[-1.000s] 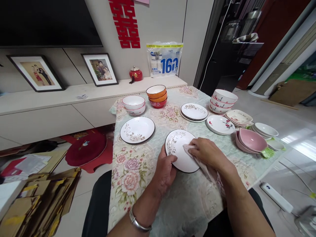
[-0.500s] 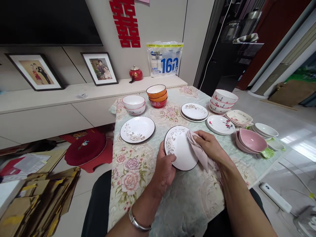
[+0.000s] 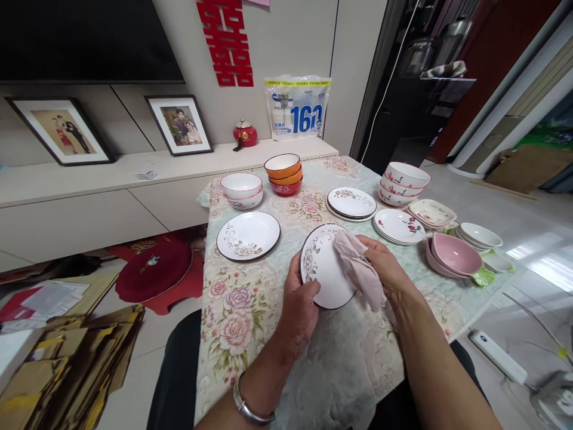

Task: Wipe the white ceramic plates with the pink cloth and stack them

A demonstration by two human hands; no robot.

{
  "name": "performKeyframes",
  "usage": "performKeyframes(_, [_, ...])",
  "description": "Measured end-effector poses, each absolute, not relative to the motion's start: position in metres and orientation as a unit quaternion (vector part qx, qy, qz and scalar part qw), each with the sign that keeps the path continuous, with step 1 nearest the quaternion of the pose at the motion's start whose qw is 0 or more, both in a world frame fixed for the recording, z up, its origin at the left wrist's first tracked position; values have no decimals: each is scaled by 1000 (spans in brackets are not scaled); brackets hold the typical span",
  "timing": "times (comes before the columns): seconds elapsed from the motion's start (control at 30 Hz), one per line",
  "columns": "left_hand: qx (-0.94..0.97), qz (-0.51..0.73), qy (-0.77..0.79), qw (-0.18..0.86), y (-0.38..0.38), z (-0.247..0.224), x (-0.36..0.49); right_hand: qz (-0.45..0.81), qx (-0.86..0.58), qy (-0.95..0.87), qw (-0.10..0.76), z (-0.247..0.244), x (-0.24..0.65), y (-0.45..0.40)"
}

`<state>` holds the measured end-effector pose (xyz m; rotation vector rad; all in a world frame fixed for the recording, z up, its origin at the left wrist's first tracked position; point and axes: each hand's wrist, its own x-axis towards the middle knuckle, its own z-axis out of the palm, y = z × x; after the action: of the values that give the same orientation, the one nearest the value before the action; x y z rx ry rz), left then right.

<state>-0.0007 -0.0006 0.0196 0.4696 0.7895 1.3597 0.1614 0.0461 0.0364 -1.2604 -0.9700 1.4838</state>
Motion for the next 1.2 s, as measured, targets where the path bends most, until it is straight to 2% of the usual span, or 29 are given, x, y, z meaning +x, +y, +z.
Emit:
performKeyframes(0.2, [208, 615, 370, 664, 1, 18, -2, 627, -463, -348, 521, 45, 160, 39])
performKeyframes(0.4, [278, 634, 370, 620, 1, 13, -4, 647, -443, -301, 543, 48, 157, 35])
performKeyframes(0.63, [393, 649, 438, 481, -4, 11, -9, 645, -441, -327, 531, 43, 163, 41])
performKeyframes(0.8, [527, 635, 406, 392, -9, 14, -10, 650, -436, -332, 526, 51, 165, 35])
performKeyframes(1.07, [607, 569, 338, 440, -9, 16, -10, 657, -442, -307, 528, 47, 170, 30])
performKeyframes(1.2, [652, 536, 354, 403, -3, 7, -13, 691, -443, -306, 483, 42, 167, 33])
